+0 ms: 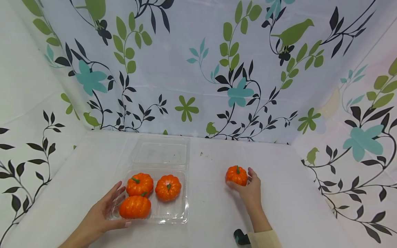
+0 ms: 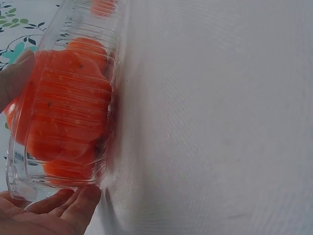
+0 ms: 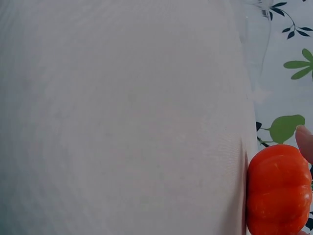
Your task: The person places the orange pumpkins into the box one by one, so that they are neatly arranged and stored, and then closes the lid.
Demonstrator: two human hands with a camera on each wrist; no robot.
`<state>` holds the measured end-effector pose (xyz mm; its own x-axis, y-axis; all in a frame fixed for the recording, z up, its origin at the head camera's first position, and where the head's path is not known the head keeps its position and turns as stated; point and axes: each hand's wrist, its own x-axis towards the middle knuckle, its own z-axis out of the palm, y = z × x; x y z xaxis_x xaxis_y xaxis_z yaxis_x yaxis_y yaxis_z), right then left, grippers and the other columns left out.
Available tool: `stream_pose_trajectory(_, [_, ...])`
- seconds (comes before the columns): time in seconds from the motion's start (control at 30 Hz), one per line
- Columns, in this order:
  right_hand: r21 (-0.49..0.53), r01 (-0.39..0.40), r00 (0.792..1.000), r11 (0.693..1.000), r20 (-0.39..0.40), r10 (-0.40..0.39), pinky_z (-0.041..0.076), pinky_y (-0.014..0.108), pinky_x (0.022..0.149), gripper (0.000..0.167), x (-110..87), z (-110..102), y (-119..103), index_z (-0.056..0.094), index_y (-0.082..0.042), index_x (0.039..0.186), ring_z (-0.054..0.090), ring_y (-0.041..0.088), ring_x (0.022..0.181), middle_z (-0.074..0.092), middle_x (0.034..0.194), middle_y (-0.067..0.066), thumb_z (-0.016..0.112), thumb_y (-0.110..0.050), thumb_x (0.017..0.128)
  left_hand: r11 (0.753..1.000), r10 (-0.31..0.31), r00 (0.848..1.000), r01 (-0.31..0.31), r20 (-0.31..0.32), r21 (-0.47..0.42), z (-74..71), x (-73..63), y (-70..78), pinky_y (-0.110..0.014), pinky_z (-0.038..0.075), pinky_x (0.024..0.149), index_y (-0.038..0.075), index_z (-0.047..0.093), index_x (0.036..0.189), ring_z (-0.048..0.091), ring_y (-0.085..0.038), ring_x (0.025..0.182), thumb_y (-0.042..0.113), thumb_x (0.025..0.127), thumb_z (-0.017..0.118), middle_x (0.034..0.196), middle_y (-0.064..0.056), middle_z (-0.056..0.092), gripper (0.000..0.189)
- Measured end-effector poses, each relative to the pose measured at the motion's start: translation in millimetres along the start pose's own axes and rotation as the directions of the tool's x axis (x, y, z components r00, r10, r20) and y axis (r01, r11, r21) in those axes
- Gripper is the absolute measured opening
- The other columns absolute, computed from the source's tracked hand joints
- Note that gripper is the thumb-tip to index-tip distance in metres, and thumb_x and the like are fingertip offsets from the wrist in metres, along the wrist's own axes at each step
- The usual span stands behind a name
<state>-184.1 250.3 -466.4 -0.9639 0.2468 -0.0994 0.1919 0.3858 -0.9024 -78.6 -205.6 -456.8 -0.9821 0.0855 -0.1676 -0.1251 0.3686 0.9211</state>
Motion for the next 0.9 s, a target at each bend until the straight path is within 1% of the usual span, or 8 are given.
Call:
stream_pose_trajectory(0.13, [-0.006,0.013,1.000,1.000,0.009,-0.013,0.034,0.056,0.115,0.105,0.6,1.6,1.7,0.016,-0.001,0.160,0.031,0.045,0.142,0.026,0.159,0.027,0.085,-0.018,0.083,1.000,-0.003,1.000,0.003,-0.004,-0.005,0.2,0.8,0.3,-0.048,0.028,0.115,0.019,0.012,0.164,0.027,-0.040,0.149,0.022,0.071,0.094,0.165,-0.017,0.025,0.124])
stream_pose_trajectory(0.27, [-0.024,0.016,1.000,1.000,0.009,-0.016,0.034,0.058,0.115,0.104,1.8,2.8,2.4,0.017,0.000,0.160,0.031,0.046,0.142,0.027,0.158,0.028,0.085,-0.016,0.083,1.000,-0.003,1.000,0.003,-0.007,-0.006,0.6,1.0,0.4,-0.048,0.027,0.115,0.020,0.013,0.164,0.026,-0.040,0.149,0.022,0.071,0.094,0.165,-0.016,0.024,0.124])
stream_pose_trajectory(0.57, [-0.053,0.023,1.000,0.998,0.014,-0.023,0.035,0.059,0.113,0.100,3.9,4.5,2.7,0.020,0.001,0.158,0.031,0.046,0.141,0.028,0.157,0.027,0.084,-0.016,0.084,1.000,-0.010,1.000,0.010,-0.005,-0.011,0.9,0.7,-0.7,-0.048,0.028,0.115,0.020,0.012,0.164,0.027,-0.040,0.149,0.022,0.071,0.094,0.165,-0.017,0.025,0.124])
stream_pose_trajectory(0.9, [-0.087,0.017,0.999,0.996,0.029,-0.015,0.031,0.060,0.116,0.096,5.3,4.9,0.7,0.021,0.002,0.157,0.032,0.046,0.140,0.028,0.156,0.028,0.082,-0.019,0.086,1.000,-0.018,1.000,0.018,-0.004,-0.016,0.7,-0.1,0.6,-0.047,0.028,0.115,0.020,0.012,0.164,0.026,-0.040,0.149,0.022,0.071,0.094,0.165,-0.017,0.024,0.124])
